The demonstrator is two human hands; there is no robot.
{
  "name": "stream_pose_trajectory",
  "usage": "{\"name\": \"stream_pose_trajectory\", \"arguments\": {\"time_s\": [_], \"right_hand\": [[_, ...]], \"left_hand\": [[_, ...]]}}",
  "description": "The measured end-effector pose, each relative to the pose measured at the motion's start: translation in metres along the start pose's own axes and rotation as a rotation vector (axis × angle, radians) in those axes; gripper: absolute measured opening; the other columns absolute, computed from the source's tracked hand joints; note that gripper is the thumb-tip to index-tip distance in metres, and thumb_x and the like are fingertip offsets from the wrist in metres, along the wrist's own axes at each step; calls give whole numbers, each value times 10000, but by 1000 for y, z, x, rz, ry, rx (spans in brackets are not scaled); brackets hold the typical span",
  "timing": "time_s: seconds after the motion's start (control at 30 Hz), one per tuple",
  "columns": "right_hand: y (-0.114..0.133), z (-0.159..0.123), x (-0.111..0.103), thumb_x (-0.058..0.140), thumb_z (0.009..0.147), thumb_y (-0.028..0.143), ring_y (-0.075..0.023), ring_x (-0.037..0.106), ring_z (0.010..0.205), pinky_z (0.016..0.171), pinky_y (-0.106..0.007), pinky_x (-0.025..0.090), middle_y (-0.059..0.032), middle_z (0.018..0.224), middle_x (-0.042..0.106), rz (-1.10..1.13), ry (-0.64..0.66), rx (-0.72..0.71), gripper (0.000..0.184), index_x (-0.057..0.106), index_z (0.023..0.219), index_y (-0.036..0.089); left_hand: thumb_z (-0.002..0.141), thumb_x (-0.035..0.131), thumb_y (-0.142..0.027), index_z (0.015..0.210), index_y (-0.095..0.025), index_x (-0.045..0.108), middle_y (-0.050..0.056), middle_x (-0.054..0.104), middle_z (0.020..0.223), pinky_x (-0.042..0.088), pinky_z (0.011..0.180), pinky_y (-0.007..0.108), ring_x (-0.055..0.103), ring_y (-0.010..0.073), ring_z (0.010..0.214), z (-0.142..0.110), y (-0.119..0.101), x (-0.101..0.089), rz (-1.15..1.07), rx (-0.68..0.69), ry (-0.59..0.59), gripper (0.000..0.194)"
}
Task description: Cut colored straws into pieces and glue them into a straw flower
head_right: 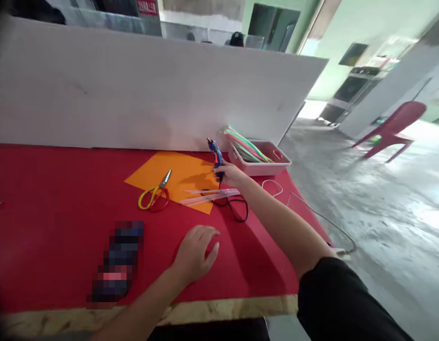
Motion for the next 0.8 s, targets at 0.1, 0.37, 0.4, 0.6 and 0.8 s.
{"name": "stream_pose_trajectory", "arguments": {"time_s": [0.1,0.37,0.4,0.6,0.8], "right_hand": [[1,-3,11,579,927,343,-211,617,1026,856,-423,539,-88,1219,594,8,40,-2,350,558,1228,164],[8,-16,81,621,901,285,-139,648,789,673,-300,563,-47,1016,654,-17,168,-115,262,576,1122,152],[9,-20,92,672,855,244,-127,652,726,627,-272,556,-33,958,670,-27,194,-130,264,566,1084,165],[25,-42,137,807,665,162,-165,705,735,596,-261,563,-32,905,710,-103,283,-214,458,497,996,220],[63,-61,110,796,627,151,-87,596,622,465,-177,426,44,757,637,-69,104,-383,428,456,876,226]], "left_hand": [[854,537,-315,1234,-164,518,126,604,1278,411,1048,419,525,264,1206,15,14,-3,72,-118,-55,409],[793,654,-469,1373,-54,406,265,467,1408,257,1120,535,363,390,1355,63,45,8,233,-270,-33,755],[810,634,-485,1354,-56,429,261,506,1364,302,1092,529,420,385,1307,66,47,11,245,-278,-13,723],[915,557,-349,1197,-139,577,124,608,1192,514,878,444,604,242,1048,68,55,16,302,-316,152,352],[906,580,-339,1219,-151,565,107,602,1201,541,836,425,621,219,1005,43,54,-9,284,-299,326,365]]}}
Point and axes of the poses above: each hand's wrist, its own z-axis towards the middle knuckle, its own x-axis out of the palm, y = z × x, the point moved 8 cm from there along z, towards the middle knuckle
